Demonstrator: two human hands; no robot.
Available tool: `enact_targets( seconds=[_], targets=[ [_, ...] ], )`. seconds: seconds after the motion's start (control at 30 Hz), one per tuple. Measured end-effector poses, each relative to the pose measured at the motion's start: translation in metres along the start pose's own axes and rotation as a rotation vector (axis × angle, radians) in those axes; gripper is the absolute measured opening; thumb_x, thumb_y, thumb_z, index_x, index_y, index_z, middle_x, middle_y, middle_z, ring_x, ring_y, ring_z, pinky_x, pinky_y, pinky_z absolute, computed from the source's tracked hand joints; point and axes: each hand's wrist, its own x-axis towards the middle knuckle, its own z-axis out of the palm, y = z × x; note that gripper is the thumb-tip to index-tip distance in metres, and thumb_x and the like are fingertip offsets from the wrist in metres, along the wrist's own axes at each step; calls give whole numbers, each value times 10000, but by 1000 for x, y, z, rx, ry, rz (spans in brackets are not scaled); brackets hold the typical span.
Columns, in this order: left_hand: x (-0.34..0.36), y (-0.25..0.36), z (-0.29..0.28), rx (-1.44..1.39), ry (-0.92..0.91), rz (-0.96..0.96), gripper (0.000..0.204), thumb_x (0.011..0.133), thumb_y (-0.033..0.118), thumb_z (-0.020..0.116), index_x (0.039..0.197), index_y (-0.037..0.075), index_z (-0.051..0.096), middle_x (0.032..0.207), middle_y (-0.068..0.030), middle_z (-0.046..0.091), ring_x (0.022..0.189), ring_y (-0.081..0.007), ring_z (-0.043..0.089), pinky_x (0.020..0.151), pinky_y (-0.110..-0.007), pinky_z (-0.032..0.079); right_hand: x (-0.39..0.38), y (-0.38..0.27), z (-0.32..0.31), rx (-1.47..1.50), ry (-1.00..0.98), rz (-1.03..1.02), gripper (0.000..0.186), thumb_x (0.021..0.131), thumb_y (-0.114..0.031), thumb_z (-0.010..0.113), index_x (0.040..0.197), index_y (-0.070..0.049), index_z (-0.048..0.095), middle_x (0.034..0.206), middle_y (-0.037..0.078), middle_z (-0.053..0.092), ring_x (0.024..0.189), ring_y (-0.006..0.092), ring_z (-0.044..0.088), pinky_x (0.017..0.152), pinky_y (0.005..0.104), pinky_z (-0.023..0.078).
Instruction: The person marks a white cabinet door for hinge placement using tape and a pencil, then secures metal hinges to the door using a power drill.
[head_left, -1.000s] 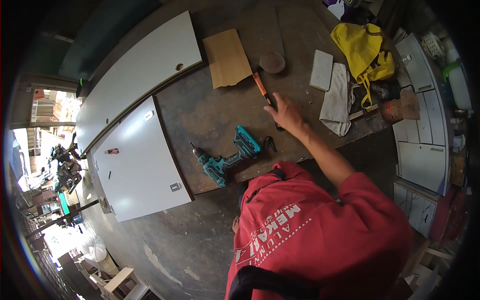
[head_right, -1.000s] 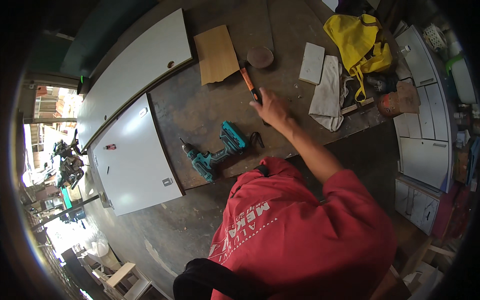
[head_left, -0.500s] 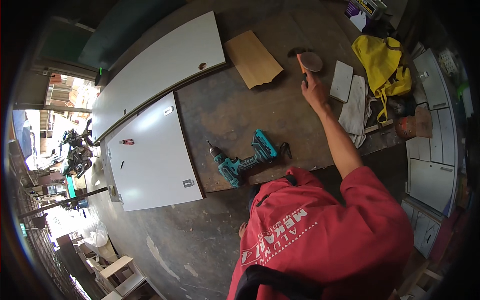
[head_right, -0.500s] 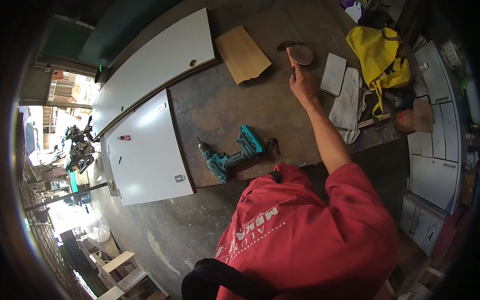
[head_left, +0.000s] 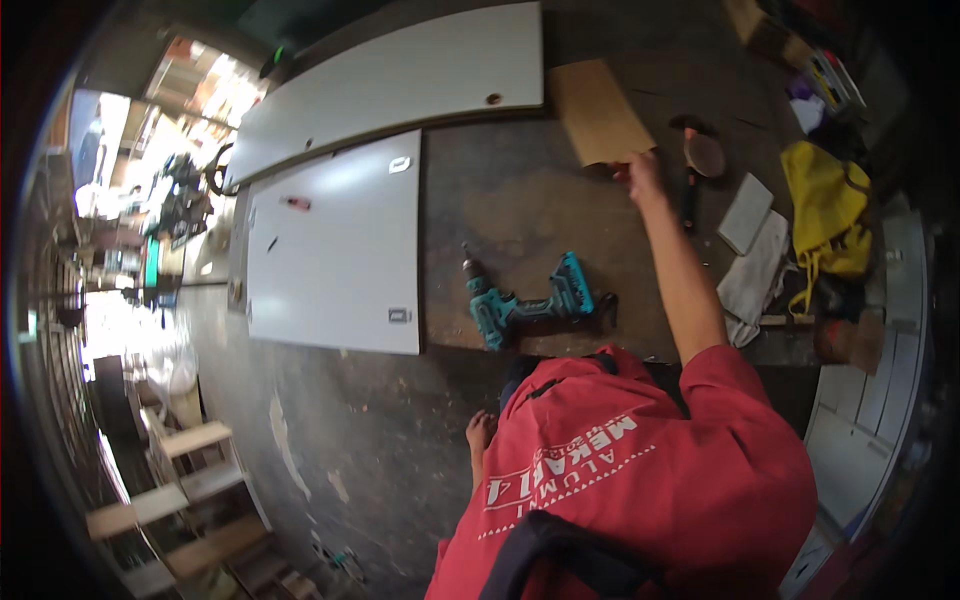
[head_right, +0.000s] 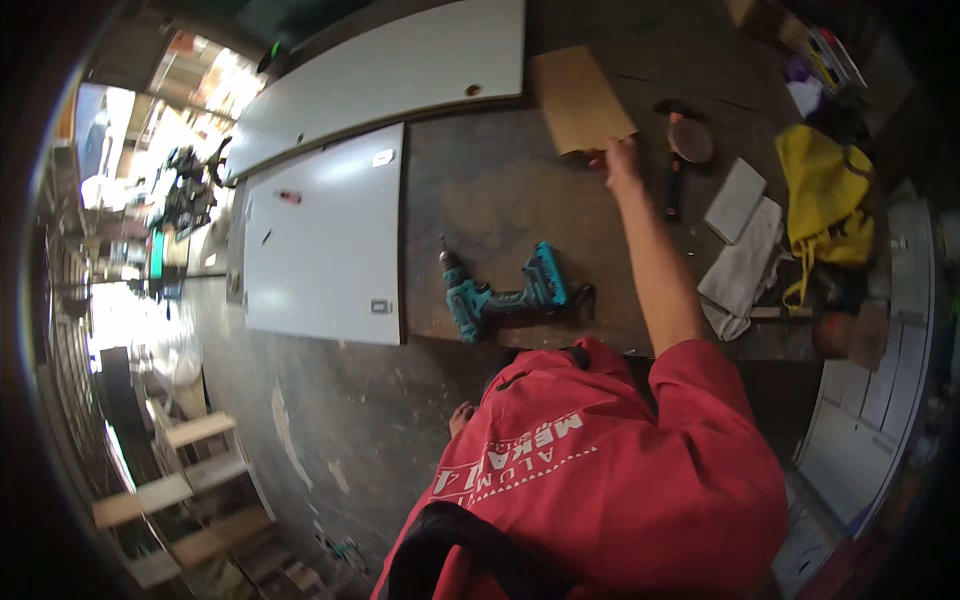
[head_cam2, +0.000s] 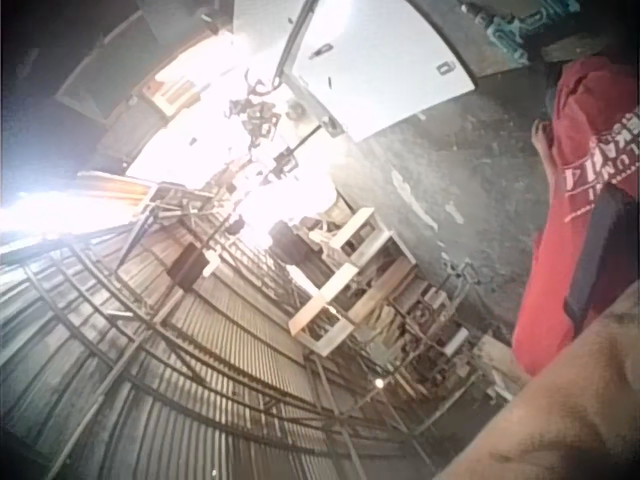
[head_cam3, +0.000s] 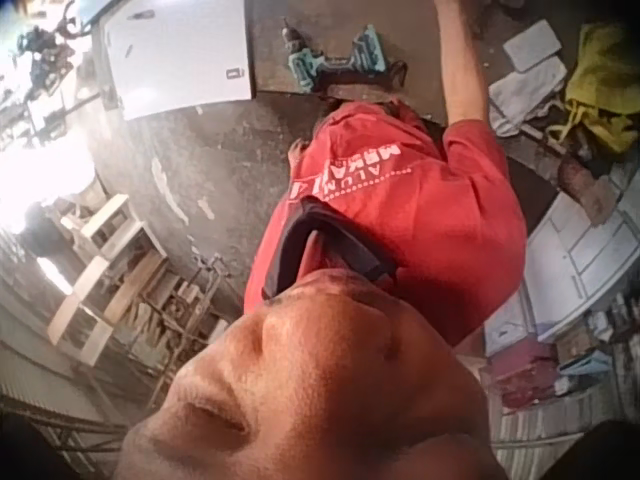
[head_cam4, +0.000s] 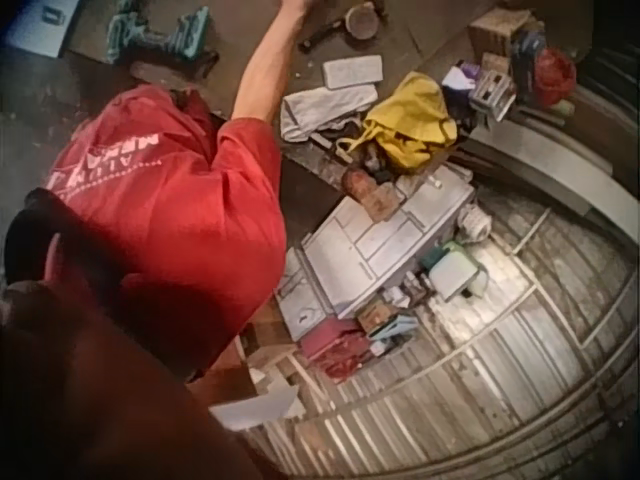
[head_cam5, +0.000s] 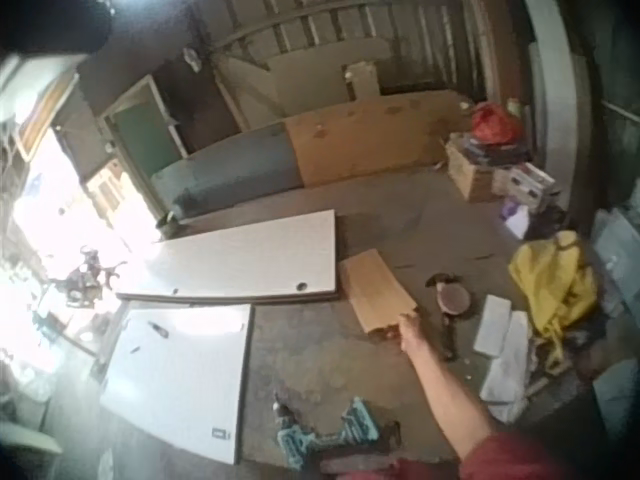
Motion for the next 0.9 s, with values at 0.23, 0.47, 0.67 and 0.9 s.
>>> enact_targets(
  seconds=[0.23,0.47,0.67,0.9],
  targets=[
    [-50,17,24,-312,275,-386,359,923,95,645,1272,10,624,971,-117,714,768,-204,694,616,-294,573,-28,-11,9,24,125,217,612,935,-453,726,1294,-12,501,966,65,617,774,180,670,654,303,555],
    [-55,-90,41,-286,229,-426,319,916,181,685,1183,10,721,1011,-101,754,937,-194,698,816,-334,565,-259,20,121,-1053,-896,-516,576,845,-250,789,1310,-14,544,1119,189,654,1046,367,657,922,446,522],
    [-29,-38,59,-67,288,-203,353,899,162,676,1206,-10,706,1083,-120,746,989,-202,699,842,-314,553,-264,70,115,-1463,-999,-523,696,814,-245,793,1372,12,466,1143,268,659,1117,436,633,945,481,508],
    [-45,-51,41,-439,350,-386,339,897,113,657,1227,39,681,937,-82,735,670,-157,680,545,-278,493,-270,29,112,-1386,-837,-473,663,779,-182,794,1366,-7,540,1258,284,639,1177,437,616,964,480,500]
  ],
)
